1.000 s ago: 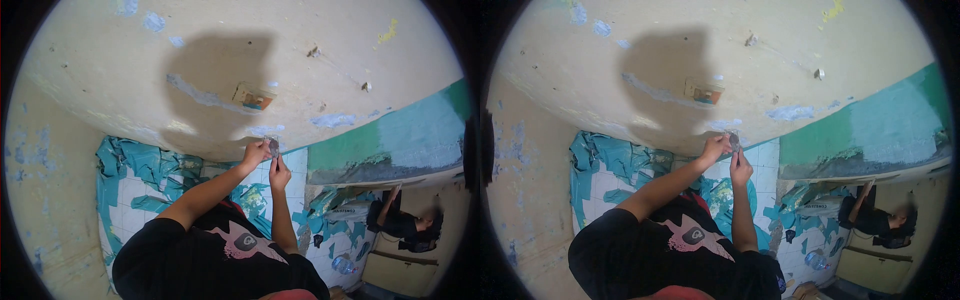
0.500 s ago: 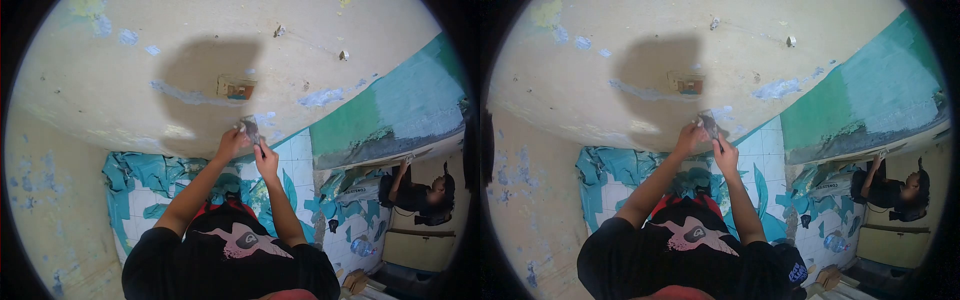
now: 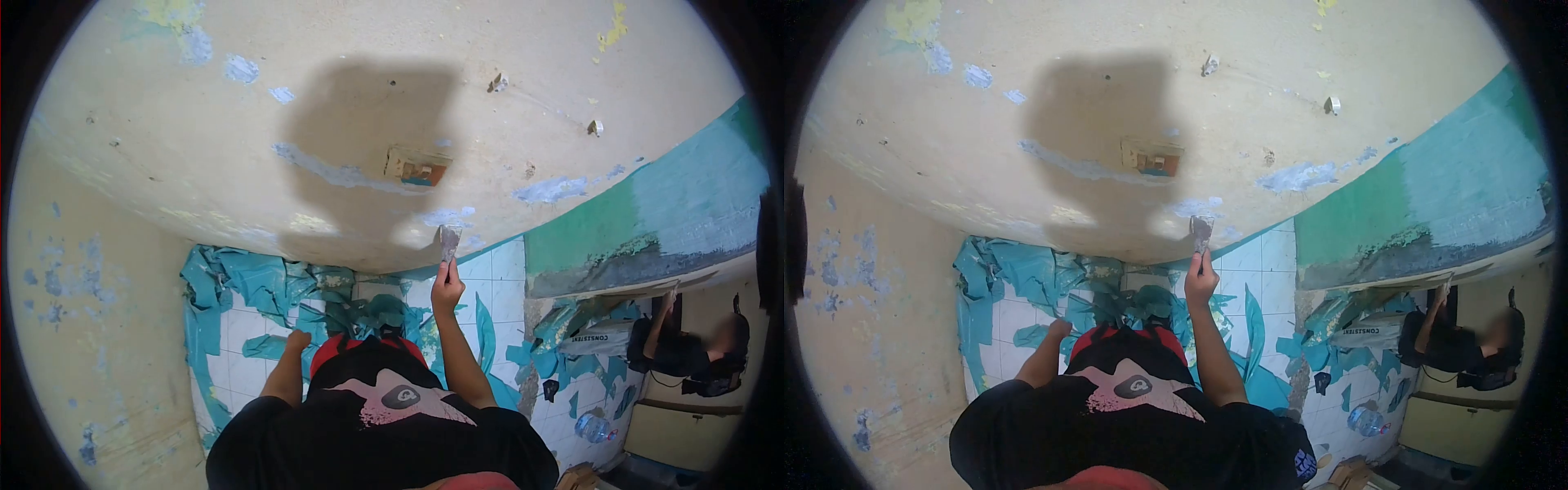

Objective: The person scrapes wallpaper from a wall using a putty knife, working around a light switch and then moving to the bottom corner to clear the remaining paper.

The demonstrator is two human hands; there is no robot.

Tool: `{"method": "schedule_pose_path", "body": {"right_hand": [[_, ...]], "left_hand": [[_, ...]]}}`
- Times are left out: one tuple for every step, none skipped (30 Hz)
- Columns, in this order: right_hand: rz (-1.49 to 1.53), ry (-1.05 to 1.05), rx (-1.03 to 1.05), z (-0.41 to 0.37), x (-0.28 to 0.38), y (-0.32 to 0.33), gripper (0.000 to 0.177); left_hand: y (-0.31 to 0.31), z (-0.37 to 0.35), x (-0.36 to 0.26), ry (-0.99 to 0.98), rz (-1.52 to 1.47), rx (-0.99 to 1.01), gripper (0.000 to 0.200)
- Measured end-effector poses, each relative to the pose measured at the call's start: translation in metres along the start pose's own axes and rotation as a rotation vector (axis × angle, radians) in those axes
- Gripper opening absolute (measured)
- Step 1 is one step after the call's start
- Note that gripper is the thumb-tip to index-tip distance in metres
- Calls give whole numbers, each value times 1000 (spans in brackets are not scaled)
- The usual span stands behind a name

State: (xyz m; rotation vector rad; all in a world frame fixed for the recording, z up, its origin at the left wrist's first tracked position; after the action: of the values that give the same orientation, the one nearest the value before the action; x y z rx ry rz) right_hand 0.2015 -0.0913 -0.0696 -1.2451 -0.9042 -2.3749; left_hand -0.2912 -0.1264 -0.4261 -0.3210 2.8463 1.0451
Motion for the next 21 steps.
{"method": "schedule_pose_path", "body": {"right_hand": [[23, 17, -21, 1, 4, 0, 31], [26, 20, -20, 9, 5, -4, 31], [-9, 99, -45, 22, 13, -7, 31], [-46, 173, -73, 33, 30, -8, 31], [10, 169, -40, 45, 40, -11, 31], [10, 163, -46, 50, 46, -11, 31], [37, 213, -47, 53, 53, -11, 30], [64, 265, -49, 55, 61, -11, 30], [65, 264, -54, 54, 65, -8, 30], [76, 277, -22, 48, 70, -5, 30], [86, 289, 13, 40, 73, -3, 30], [84, 289, 13, 30, 71, -1, 30], [47, 251, 48, 17, 61, -4, 30], [10, 214, 82, 5, 51, -5, 30], [-27, 224, 101, -7, 46, -4, 32], [-28, 228, 99, -17, 42, -3, 32], [23, 95, 74, -25, 28, -1, 32], [74, -40, 51, -32, 15, -1, 33], [94, -138, 57, -36, 2, -1, 35], [93, -139, 56, -35, -4, -2, 35], [65, -144, 29, -32, -12, -2, 35]], "left_hand": [[6, -11, 0, 2, -2, -3, 49], [17, -34, 7, 114, -74, -11, 49], [25, -51, 16, 226, -143, -16, 49], [25, -50, 20, 229, -135, -14, 49], [26, -48, 21, 215, -125, -25, 49], [28, -42, 21, 199, -116, -40, 49], [26, -25, 25, 197, -108, -42, 49], [20, -2, 20, 85, -10, -13, 48], [18, 10, 13, -28, 84, 16, 46], [27, 12, 3, -29, 85, 16, 46], [39, 17, -18, -112, 140, -20, 46], [48, 17, -36, -195, 196, -55, 45], [46, 23, -39, -198, 196, -53, 45], [52, 29, -44, -200, 25, -117, 45], [60, 35, -48, -201, -147, -181, 45], [67, 28, -60, -205, -149, -183, 45], [84, 7, -75, -198, -200, -251, 35], [86, 6, -73, -187, -251, -317, 29], [85, 8, -70, -187, -251, -316, 29], [81, 9, -75, -262, -105, -279, 30], [70, 15, -73, -338, 43, -240, 31]]}}
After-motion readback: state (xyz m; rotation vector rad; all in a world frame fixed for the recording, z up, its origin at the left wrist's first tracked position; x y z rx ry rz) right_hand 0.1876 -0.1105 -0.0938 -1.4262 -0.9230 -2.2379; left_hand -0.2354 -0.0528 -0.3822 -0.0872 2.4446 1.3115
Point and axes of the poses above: each hand's wrist, its own z-axis towards the middle knuckle, its own y-axis out of the back of the hand, x = y × z, the point moved 8 cm from there along z, towards the middle knuckle, and after that the axes turned 4 degrees about y, right-handed, at the moved point
